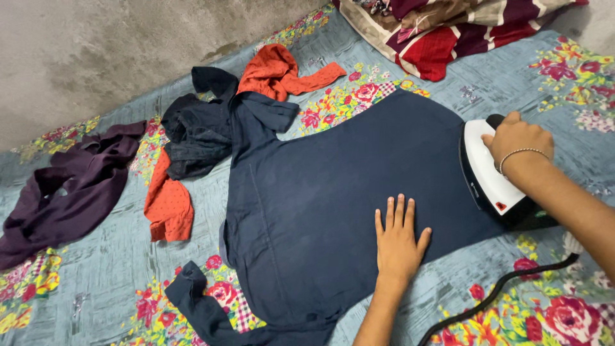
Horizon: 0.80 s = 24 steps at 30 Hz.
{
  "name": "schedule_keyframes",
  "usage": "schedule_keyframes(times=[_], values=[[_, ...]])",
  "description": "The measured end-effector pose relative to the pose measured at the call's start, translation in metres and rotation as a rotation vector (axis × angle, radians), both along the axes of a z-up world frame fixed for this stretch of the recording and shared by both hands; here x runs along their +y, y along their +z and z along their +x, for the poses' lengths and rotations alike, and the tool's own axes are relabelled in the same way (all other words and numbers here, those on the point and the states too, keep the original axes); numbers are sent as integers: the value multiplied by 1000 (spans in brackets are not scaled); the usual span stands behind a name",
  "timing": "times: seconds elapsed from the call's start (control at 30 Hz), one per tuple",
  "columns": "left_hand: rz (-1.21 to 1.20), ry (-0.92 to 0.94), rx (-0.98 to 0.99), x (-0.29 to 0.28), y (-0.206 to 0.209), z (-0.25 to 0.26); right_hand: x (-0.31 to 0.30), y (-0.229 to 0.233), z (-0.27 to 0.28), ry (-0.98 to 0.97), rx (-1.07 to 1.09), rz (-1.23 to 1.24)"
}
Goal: The person irons a dark blue shirt laid out on a bed. They smooth the fabric with one hand while moving the iron with the other, then flip the shirt over to iron the other side.
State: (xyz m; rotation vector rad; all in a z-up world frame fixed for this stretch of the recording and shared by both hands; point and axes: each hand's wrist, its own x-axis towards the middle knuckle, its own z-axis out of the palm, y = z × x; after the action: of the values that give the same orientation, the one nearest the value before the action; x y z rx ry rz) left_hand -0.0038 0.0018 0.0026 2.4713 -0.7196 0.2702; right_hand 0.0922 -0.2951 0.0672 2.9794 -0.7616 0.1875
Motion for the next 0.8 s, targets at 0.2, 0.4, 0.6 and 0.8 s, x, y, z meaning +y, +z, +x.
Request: schedule_keyframes(times=[0.2,0.4,0.6,0.8], values=[[4,-9,-14,1,-8,1,-19,5,-48,-19,112,87],[4,-128,16,14,-9,-2,-23,42,-102,85,293,-113],[-112,-145,71,73,-13,-3,32,84,-98,282,259,-173],[56,70,-36,104,-10,-27,114,69,-60,779,243,19]])
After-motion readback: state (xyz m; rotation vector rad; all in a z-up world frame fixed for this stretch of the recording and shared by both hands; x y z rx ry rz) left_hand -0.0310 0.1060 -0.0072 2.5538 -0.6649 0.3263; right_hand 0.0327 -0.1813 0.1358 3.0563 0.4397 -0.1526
